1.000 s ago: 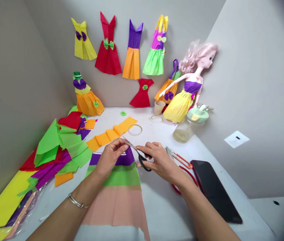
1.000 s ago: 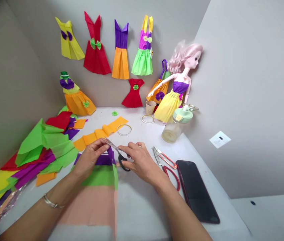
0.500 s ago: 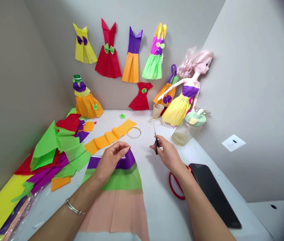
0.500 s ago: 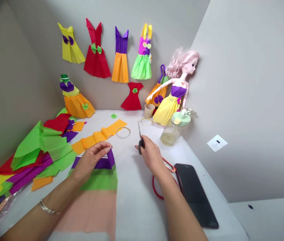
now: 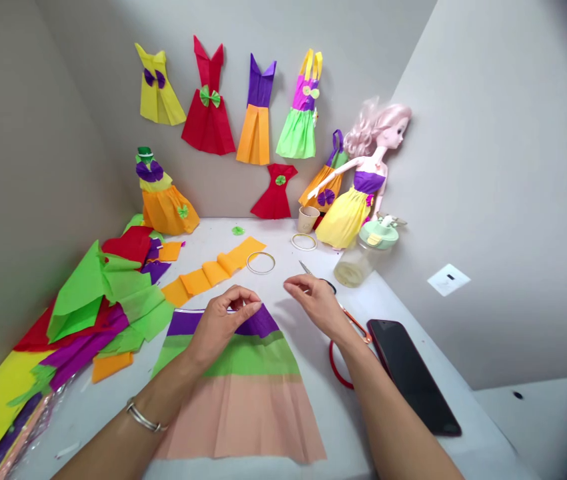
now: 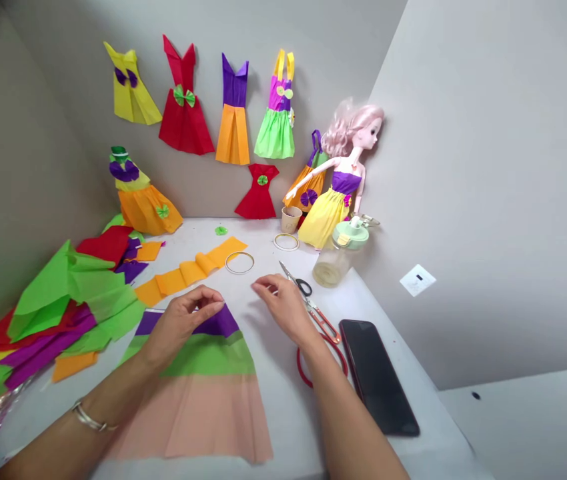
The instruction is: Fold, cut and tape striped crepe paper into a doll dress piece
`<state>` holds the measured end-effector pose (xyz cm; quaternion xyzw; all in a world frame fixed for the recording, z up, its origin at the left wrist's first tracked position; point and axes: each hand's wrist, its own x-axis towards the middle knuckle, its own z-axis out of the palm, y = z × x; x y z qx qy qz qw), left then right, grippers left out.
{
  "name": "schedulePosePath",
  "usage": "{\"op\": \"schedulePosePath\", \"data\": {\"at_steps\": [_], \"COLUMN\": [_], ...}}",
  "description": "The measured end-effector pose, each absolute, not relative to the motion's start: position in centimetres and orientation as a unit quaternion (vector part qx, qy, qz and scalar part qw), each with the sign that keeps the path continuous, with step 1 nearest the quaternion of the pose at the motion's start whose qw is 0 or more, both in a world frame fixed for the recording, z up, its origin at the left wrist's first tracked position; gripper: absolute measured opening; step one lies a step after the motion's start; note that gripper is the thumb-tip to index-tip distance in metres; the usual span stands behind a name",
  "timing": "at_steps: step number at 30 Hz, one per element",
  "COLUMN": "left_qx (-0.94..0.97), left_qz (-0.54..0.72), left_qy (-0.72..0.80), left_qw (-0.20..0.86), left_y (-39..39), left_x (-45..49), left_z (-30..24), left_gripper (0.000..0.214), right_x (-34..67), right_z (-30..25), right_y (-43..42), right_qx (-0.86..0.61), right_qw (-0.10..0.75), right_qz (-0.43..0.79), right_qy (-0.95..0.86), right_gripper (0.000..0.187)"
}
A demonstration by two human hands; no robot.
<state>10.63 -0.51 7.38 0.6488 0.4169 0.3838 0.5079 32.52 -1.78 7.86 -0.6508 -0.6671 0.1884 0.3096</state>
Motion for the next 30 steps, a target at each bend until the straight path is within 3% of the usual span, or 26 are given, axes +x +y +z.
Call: {"op": "schedulePosePath", "data": {"at_steps": [2, 5, 14, 23, 30], "left_qx": [0.654, 0.657, 0.662, 0.774, 0.792], "left_qz": [0.375, 0.375, 0.386, 0.456, 0.432], "left_qy": [0.412, 0.405, 0.398, 0.367, 0.382], "left_qw": [0.512, 0.514, 0.504, 0.241, 0.200], "left_y": [-0.6, -0.8, -0.7, -1.1, -1.0], "left_x": [10.7, 10.8, 10.8, 10.7, 10.7], "left_z": [7.5, 7.6, 7.3, 6.9, 6.9], "left_gripper": [0.018, 0.019, 0.018, 0.006, 0.007], "right_x": [30.9, 29.3, 28.9, 28.8, 28.6], "right_z": [8.8, 9.4, 9.6, 8.6, 8.9], "right_y": [-2.7, -3.6, -4.0, -3.9, -4.1], "right_qx": [-0.552, -0.491, -0.489, -0.494, -0.510], "right_qw": [0.362, 0.402, 0.427, 0.429, 0.431], "right_qz": [0.350, 0.447, 0.457, 0.449, 0.388], "right_qy": [-0.665, -0.630, -0.608, -0.609, -0.636], "right_gripper": [0.023, 0.021, 0.017, 0.013, 0.011]}}
